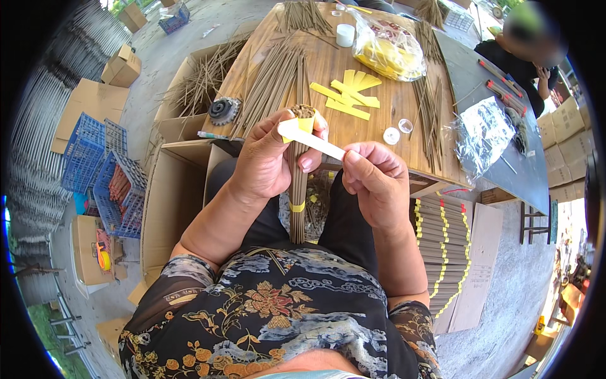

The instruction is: The person bundles thin sticks together and wraps the ends with yellow paper strips. They repeatedly gather sticks, align them, and secure the bundle with paper, then place the finished bundle aside.

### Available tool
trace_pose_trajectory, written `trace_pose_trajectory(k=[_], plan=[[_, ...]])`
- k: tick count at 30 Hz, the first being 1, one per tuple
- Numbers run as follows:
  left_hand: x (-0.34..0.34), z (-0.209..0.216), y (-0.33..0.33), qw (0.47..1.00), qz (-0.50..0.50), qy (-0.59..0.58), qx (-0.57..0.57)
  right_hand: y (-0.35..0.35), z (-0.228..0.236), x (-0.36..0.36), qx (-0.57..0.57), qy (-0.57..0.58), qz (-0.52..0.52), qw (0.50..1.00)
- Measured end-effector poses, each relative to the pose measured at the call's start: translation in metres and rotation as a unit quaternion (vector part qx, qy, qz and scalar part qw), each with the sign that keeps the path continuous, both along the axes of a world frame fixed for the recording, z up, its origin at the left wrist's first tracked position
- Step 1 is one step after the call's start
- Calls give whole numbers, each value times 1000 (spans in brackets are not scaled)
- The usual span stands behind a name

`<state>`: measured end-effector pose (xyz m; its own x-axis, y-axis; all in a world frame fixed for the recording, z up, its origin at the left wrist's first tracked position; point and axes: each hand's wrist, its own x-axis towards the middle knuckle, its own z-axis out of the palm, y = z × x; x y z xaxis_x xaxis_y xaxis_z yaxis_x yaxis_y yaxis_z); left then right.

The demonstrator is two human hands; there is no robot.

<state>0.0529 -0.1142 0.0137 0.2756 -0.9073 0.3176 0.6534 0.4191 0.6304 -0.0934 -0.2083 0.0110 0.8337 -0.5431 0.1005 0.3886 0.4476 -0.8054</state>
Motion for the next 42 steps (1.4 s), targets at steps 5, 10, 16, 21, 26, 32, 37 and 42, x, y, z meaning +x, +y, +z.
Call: trace_pose_trajectory(k=[5, 10, 16, 21, 26, 32, 37, 42], plan=[[4, 2, 0, 1000, -3, -15, 21, -1, -6, -1, -13, 14, 6, 1000], [1, 3, -2, 999, 0, -29, 19, -2, -2, -1, 2, -16, -8, 1000], [3, 8, -4, 998, 6, -49, 25, -24, -10, -4, 0, -83, -162, 983], [9, 16, -8, 992, 67, -103, 42, -81, -84, -15, -306, 196, -450, 816], [-3, 9, -17, 972, 167, -139, 87, -102, -143, -9, -440, 345, -472, 681], [-7, 1, -22, 965, 174, -166, 106, -117, -163, -3, -501, 362, -454, 642], [-12, -1, -21, 952, 182, -214, 119, -88, -106, -1, -431, 255, -449, 740], [-27, 1, -14, 932, 217, -265, 117, -18, -9, 10, -319, 3, -160, 934]])
